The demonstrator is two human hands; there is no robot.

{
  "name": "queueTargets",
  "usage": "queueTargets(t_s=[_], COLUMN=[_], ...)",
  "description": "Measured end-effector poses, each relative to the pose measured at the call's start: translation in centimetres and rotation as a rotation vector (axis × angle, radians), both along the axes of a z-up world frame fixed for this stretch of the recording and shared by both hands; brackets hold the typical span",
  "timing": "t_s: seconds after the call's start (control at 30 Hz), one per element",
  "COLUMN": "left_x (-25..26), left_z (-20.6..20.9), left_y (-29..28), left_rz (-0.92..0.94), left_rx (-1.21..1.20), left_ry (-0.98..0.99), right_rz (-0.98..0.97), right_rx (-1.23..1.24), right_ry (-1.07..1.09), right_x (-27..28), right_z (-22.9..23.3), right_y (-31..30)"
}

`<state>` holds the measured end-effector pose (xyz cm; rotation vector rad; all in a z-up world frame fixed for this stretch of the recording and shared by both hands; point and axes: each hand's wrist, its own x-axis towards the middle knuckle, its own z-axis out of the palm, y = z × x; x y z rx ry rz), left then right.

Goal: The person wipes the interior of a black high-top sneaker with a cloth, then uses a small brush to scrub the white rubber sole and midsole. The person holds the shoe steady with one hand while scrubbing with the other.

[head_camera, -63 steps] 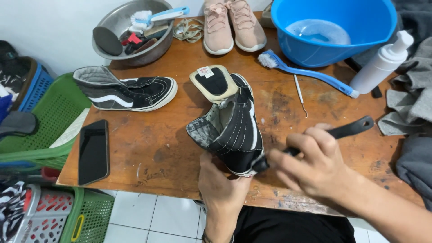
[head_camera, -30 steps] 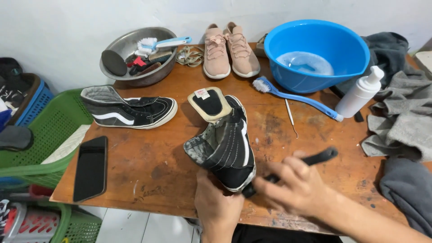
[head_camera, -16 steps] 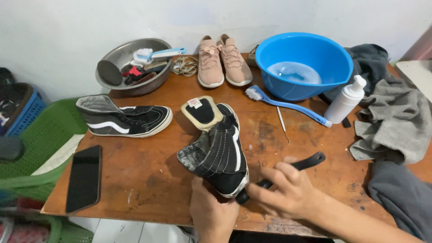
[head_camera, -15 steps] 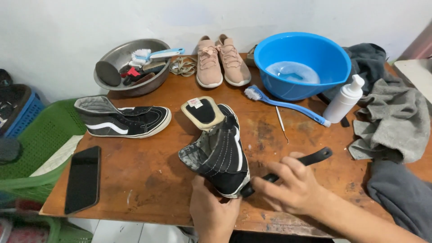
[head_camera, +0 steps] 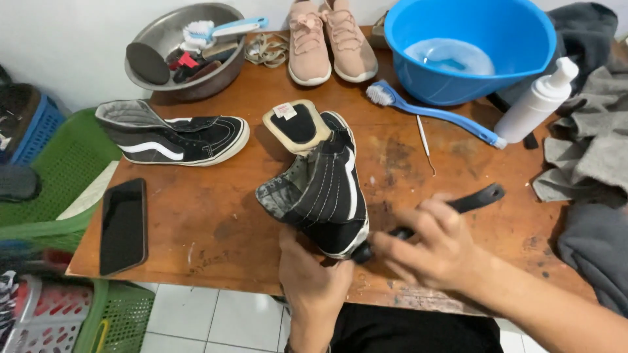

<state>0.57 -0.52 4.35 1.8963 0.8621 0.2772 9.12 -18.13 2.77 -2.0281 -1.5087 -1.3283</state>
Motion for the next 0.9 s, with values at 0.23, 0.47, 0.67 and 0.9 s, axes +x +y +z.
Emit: queueTargets(t_s=[0.23, 0.47, 0.67, 0.9], left_x=[-0.1, 0.1, -0.5, -0.2], left_z=[-0.6, -2.8, -5.8, -7.1], left_y=[0.0, 0.0, 0.0, 0.3], left_rz=[0.000, 0.008, -0.050, -0.087], left_rx=[0.012, 0.126, 0.356, 0.558], left_ry=[-0.039, -0.110, -0.324, -0.527], right_rz=[0.020, 0.004, 0.015, -0.027], right_rx=[-0.005, 0.059, 0.019, 0.115], right_ry=[-0.017, -0.029, 0.019, -0.067], right_x=[-0.6, 0.0, -0.7, 0.0], right_z=[0.4, 0.5, 0.6, 0.6], right_y=[0.0, 0.4, 0.0, 0.4])
